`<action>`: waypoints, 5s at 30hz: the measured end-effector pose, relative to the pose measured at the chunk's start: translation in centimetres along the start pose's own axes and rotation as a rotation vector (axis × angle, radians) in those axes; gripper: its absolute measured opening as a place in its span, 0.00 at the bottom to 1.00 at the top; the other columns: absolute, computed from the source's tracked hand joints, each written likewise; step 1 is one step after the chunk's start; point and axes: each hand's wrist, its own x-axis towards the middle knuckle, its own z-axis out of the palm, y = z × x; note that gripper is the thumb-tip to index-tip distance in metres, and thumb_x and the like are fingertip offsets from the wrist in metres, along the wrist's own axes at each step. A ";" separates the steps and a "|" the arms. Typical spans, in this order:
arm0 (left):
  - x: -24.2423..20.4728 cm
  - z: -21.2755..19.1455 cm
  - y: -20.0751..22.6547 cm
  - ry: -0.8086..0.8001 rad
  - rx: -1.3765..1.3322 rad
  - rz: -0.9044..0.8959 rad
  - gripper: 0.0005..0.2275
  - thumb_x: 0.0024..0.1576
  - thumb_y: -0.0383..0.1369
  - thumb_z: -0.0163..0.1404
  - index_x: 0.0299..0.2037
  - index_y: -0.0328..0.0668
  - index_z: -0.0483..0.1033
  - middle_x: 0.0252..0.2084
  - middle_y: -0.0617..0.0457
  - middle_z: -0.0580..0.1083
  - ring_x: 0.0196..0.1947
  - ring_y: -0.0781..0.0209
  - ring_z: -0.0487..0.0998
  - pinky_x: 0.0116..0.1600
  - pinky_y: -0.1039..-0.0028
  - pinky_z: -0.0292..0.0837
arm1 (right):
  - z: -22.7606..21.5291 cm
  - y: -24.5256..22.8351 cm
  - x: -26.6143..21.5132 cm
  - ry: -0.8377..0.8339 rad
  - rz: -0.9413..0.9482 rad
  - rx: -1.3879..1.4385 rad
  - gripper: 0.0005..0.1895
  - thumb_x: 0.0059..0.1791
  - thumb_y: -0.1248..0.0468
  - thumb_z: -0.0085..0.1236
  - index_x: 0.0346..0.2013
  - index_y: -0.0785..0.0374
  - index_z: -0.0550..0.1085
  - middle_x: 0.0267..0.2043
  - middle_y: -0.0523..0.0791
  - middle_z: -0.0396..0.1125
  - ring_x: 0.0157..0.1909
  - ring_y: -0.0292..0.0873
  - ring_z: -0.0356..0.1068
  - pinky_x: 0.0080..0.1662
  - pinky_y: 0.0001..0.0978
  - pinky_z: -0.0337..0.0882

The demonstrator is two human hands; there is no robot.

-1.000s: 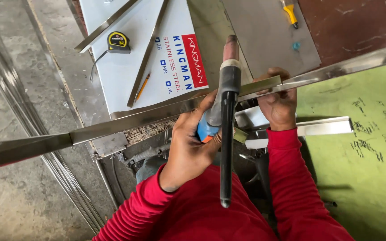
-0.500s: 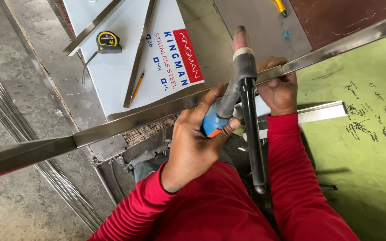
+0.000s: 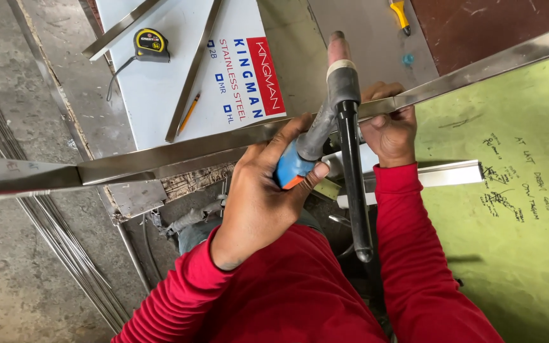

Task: The person measures and marks a stainless steel square tube with a pencil and tape measure. They then position the tube against a larger metal frame and use a handheld welding torch to tack weld the pieces together at the joints.

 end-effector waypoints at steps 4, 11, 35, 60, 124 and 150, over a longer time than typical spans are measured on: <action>0.0 0.1 0.0 -0.001 0.024 -0.010 0.24 0.58 0.45 0.55 0.65 0.55 0.68 0.57 0.62 0.79 0.43 0.57 0.74 0.57 0.69 0.69 | -0.2 0.1 0.0 -0.011 -0.019 0.018 0.16 0.49 0.61 0.69 0.47 0.57 0.72 0.43 0.45 0.69 0.45 0.41 0.72 0.51 0.33 0.74; 0.1 0.3 -0.1 0.002 0.021 -0.006 0.24 0.58 0.45 0.56 0.65 0.54 0.68 0.57 0.62 0.79 0.44 0.56 0.74 0.57 0.68 0.69 | -0.9 0.3 -0.1 -0.019 -0.017 0.020 0.16 0.49 0.62 0.69 0.47 0.58 0.72 0.43 0.44 0.68 0.44 0.41 0.72 0.49 0.32 0.76; 0.1 0.9 -0.4 0.084 -0.025 0.046 0.24 0.58 0.39 0.59 0.64 0.46 0.70 0.38 0.59 0.77 0.40 0.62 0.69 0.50 0.75 0.68 | 1.0 0.7 0.3 -0.012 -0.145 -0.031 0.16 0.52 0.58 0.64 0.47 0.57 0.67 0.42 0.43 0.62 0.39 0.38 0.62 0.50 0.33 0.64; 0.0 1.5 -0.4 0.153 -0.007 0.120 0.22 0.58 0.35 0.60 0.62 0.42 0.71 0.50 0.56 0.77 0.44 0.64 0.72 0.51 0.75 0.72 | 0.3 3.9 1.8 -0.020 -0.229 0.172 0.18 0.48 0.62 0.68 0.45 0.61 0.67 0.25 0.43 0.55 0.22 0.37 0.54 0.27 0.29 0.58; -3.6 12.4 -7.7 0.478 0.432 0.594 0.27 0.63 0.26 0.44 0.69 0.10 0.51 0.46 0.27 0.72 0.28 0.35 0.74 0.28 0.59 0.70 | 1.4 7.8 2.8 0.094 -0.360 0.184 0.11 0.46 0.76 0.68 0.40 0.68 0.76 0.36 0.52 0.73 0.38 0.38 0.74 0.44 0.33 0.79; -3.5 12.9 -8.3 0.557 0.742 0.644 0.26 0.62 0.31 0.50 0.65 0.11 0.61 0.43 0.25 0.74 0.32 0.30 0.79 0.32 0.56 0.76 | 0.2 9.4 2.7 0.051 -0.307 0.225 0.13 0.48 0.83 0.59 0.43 0.69 0.73 0.36 0.53 0.70 0.33 0.36 0.71 0.35 0.27 0.75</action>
